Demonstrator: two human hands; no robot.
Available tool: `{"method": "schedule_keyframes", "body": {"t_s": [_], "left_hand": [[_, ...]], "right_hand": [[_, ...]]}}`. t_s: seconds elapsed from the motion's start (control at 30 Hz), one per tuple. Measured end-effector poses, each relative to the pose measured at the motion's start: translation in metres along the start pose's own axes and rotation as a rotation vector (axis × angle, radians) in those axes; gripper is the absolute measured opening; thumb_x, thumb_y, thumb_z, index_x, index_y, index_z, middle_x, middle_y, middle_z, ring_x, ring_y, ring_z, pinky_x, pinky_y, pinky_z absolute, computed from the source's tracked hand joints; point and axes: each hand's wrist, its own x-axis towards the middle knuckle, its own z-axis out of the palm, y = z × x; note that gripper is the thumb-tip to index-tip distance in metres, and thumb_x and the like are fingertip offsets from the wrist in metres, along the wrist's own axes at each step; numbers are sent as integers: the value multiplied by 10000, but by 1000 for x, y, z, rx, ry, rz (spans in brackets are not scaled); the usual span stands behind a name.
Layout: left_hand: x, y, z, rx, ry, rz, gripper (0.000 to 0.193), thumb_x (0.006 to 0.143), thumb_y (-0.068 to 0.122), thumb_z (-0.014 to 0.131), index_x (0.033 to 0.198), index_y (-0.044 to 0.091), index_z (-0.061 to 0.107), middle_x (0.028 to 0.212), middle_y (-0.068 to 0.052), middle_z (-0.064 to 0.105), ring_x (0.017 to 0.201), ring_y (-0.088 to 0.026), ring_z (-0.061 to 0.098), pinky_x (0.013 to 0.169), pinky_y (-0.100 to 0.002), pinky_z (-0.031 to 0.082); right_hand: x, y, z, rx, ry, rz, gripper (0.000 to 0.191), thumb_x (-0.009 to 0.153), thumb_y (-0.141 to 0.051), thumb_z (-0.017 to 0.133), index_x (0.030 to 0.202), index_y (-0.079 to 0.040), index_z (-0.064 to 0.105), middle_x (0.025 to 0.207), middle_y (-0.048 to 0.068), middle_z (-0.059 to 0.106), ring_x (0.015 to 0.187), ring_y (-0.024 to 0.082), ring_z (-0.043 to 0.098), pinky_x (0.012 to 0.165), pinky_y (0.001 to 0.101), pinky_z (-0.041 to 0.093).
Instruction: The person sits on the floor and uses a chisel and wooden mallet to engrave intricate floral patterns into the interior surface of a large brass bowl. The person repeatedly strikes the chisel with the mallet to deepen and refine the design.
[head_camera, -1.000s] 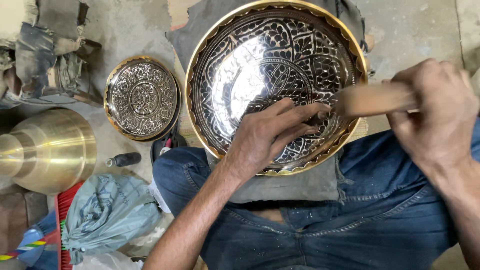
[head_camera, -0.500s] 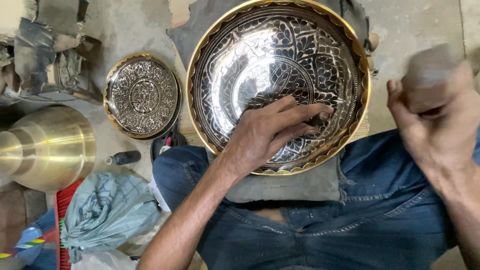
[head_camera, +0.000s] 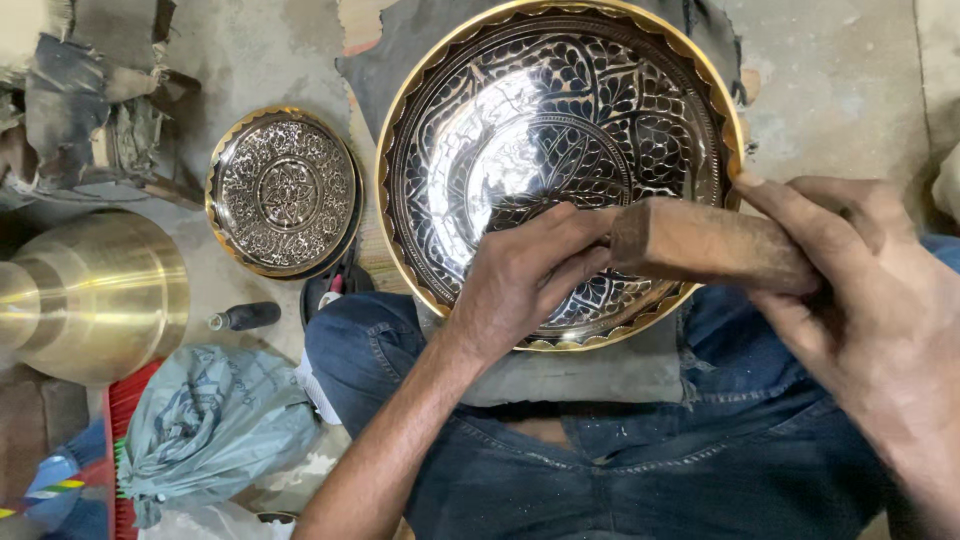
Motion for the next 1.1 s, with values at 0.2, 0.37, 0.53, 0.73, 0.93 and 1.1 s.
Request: {"method": "schedule_keyframes", "body": {"t_s": [0.2,0.37,0.53,0.73,0.93,1.1], "left_hand": [[2,0,5,3,12,15,371,972,210,734,1332,183,646,986,27,704,819,-81,723,716,-221,667],[1,-9,10,23,4,30,356,983,198,727,1327,210,637,968,41,683,823,-60,706,709,-192,660],[-1,-12,11,-15,11,41,364,974,216,736,1326,226,643,969,56,685,806,-48,707,685,-182,654],[0,-8,5,8,-44,6,397,972,233,726,1358,222,636,914,40,649,778,-66,696,682,-197,663],[4,-10,3,101,-41,84,351,998,261,693,1332,206,597,1017,16,643,864,-86,698,741,-207,661],[2,-13,0,72,-79,45,316,993,244,698,1293,181,620,1024,22,638,853,-90,702,738,-213,660]], "right_hand": [[5,-1,1,469,106,251,423,909,-70,715,1296,10,565,1126,130,669,1042,240,687,899,317,562],[-2,12,8,-194,-188,226,312,835,-131,770,1120,-52,670,885,119,723,795,258,731,737,365,596],[-18,27,19,193,38,188,275,980,-101,723,1173,1,555,984,152,676,828,277,708,703,321,554],[-7,11,18,-29,67,127,291,856,-59,771,1116,-27,645,955,128,692,836,316,705,771,387,557],[6,-4,12,-62,56,17,309,787,-36,785,1049,3,626,901,153,656,819,330,690,763,431,550],[-16,20,32,-117,-17,52,379,741,-2,786,1083,34,626,819,179,650,735,362,667,676,446,540]]}}
